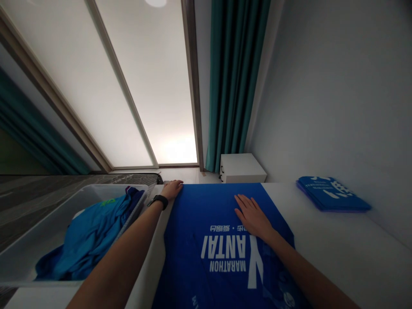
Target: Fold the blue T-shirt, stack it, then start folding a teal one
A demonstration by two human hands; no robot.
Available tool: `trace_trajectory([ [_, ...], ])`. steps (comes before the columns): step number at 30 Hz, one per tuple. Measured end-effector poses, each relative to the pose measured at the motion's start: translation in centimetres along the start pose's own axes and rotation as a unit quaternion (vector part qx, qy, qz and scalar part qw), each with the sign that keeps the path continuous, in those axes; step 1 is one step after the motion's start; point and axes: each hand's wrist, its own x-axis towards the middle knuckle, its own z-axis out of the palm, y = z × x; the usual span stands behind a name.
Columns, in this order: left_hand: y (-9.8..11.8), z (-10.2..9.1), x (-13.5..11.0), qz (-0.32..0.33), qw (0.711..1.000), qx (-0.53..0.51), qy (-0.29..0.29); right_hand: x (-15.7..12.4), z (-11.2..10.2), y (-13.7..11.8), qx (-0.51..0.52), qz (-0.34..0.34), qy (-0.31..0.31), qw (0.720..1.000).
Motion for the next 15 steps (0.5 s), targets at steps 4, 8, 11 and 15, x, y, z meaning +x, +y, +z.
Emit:
trace_trajectory([
  [4, 0.02, 0.02, 0.14, -0.004, 1.0, -0.007, 0.001, 0.01, 0.08, 0.02, 0.004, 0.001, 0.0, 1.0],
  [8, 0.38, 0.07, 0.05, -0.019, 0.999, -0.015, 0.022, -0.08, -0.06, -0.06, 0.004, 0.0, 0.0, 1.0],
  [11, 0.73, 0.16, 0.06, -0.029, 0.999, -0.017, 0.036, -0.16, -0.25, -0.18, 0.0, 0.002, -0.003, 1.0],
  [15, 0.93, 0.39, 0.03, -0.034, 0.998, -0.02, 0.043, -0.18, -0.42, -0.27, 0.001, 0.004, -0.005, 1.0],
])
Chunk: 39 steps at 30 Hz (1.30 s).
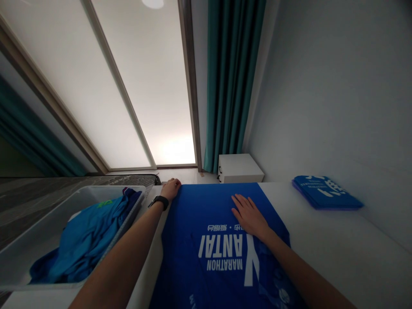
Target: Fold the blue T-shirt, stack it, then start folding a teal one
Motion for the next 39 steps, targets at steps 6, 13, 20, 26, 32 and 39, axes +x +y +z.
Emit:
trace_trajectory([
  [6, -0.5, 0.1, 0.3, 0.002, 1.0, -0.013, -0.024, 0.1, -0.1, 0.0, 0.002, 0.002, -0.003, 1.0],
  [13, -1.0, 0.0, 0.8, 0.009, 0.998, -0.044, -0.044, 0.0, 0.1, 0.0, 0.0, 0.001, 0.0, 1.0],
  [20, -0.7, -0.1, 0.9, 0.02, 0.999, -0.042, -0.012, 0.1, 0.4, 0.2, 0.002, -0.001, 0.002, 1.0],
  [26, 1.2, -1.3, -0.2, 0.062, 0.997, -0.028, 0.044, 0.0, 0.1, 0.1, 0.002, 0.001, -0.006, 1.0],
  [32, 3.5, -3.2, -4.6, 0.145, 0.987, -0.017, 0.071, -0.1, -0.1, -0.1, -0.005, 0.001, -0.008, 1.0],
  [39, 4.1, -2.4, -10.4, 0.245, 0.968, -0.051, -0.018, 0.0, 0.2, 0.0, -0.01, -0.003, 0.002, 1.0],
])
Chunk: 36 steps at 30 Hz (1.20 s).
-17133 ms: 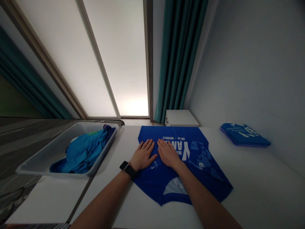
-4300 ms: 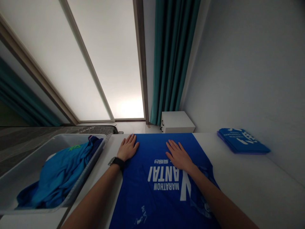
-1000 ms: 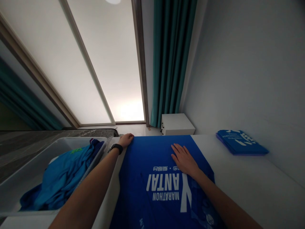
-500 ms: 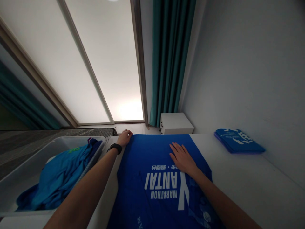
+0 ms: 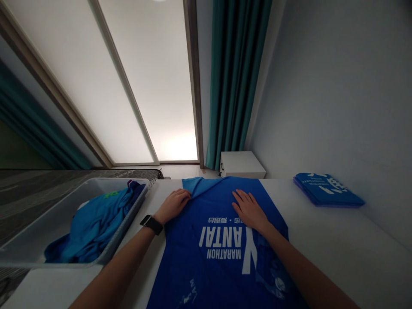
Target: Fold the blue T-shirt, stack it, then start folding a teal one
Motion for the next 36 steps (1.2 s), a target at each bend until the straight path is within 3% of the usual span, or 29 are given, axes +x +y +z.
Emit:
trace_trajectory([
  [8, -0.8, 1.9, -1.6, -0.047, 0.992, -0.105, 0.059, 0.1, 0.4, 0.3, 0.007, -0.006, 0.012, 1.0],
  [20, -1.3, 1.9, -1.5, -0.047, 0.994, -0.088, 0.046, 0.9, 0.6, 2.1, 0.039, -0.033, 0.001, 0.999],
  [26, -1.3, 1.8, -1.5, -0.039, 0.995, -0.082, 0.044, 3.7, 1.1, 6.1, 0.042, -0.037, 0.065, 0.996],
  [30, -1.5, 1.8, -1.5, -0.039, 0.995, -0.077, 0.05, 5.9, 1.2, 9.9, 0.047, 0.011, 0.11, 0.993],
  [36, -1.8, 2.0, -1.4, -0.038, 0.995, -0.075, 0.048, 7.7, 1.0, 14.0, 0.045, 0.079, 0.119, 0.989],
])
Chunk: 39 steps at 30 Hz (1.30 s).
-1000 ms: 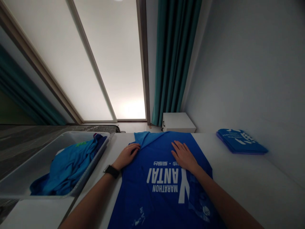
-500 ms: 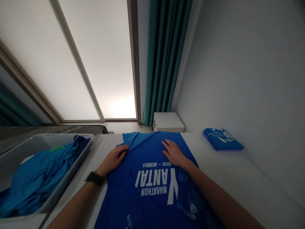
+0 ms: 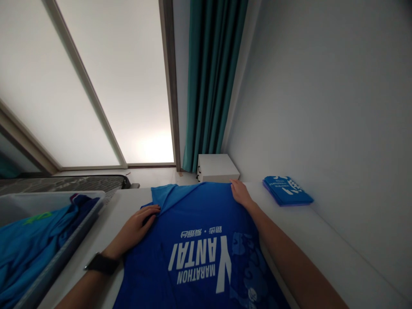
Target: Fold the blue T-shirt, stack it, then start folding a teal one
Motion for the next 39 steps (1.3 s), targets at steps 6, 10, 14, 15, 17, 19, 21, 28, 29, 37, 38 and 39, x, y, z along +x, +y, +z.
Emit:
trace_trajectory([
  [6, -0.1, 0.0, 0.0, 0.001, 1.0, 0.003, 0.002, 1.9, -0.2, 1.9, 0.016, 0.022, -0.053, 0.998],
  [10, 0.1, -0.1, 0.0, -0.006, 1.0, -0.002, 0.0, 2.7, -0.4, 2.4, 0.034, 0.034, -0.08, 0.996],
  [14, 0.2, -0.2, 0.0, -0.014, 1.0, -0.012, -0.003, 2.7, -0.5, 2.3, 0.054, 0.051, -0.066, 0.995],
  [15, 0.3, -0.2, 0.0, -0.014, 1.0, -0.014, -0.004, 2.7, -0.4, 2.2, 0.058, 0.054, -0.058, 0.995],
  [17, 0.3, -0.2, 0.0, -0.013, 1.0, -0.016, -0.005, 2.5, -0.3, 2.0, 0.063, 0.057, -0.04, 0.996],
  [19, 0.3, -0.2, 0.0, -0.013, 1.0, -0.017, -0.004, 2.3, -0.1, 1.7, 0.067, 0.055, -0.021, 0.996],
  [21, 0.3, -0.2, 0.0, -0.014, 1.0, -0.018, -0.002, 2.2, -0.1, 1.4, 0.072, 0.049, 0.0, 0.996],
  [28, 0.6, -0.3, 0.0, -0.016, 1.0, -0.018, -0.007, 0.2, -3.0, -0.1, 0.102, -0.024, 0.067, 0.992],
  [29, 0.7, -0.3, 0.0, -0.016, 1.0, -0.019, -0.007, -0.5, -3.7, -0.5, 0.106, -0.035, 0.072, 0.991],
  [37, 1.0, -0.4, 0.0, -0.015, 1.0, -0.025, -0.005, -9.4, -7.0, -5.4, 0.089, -0.15, 0.023, 0.984],
  [38, 1.0, -0.4, 0.0, -0.015, 1.0, -0.026, -0.005, -10.2, -6.8, -5.8, 0.084, -0.161, 0.008, 0.983],
  [39, 1.0, -0.3, 0.0, -0.015, 1.0, -0.025, -0.004, -10.8, -6.6, -6.0, 0.08, -0.169, -0.005, 0.982],
])
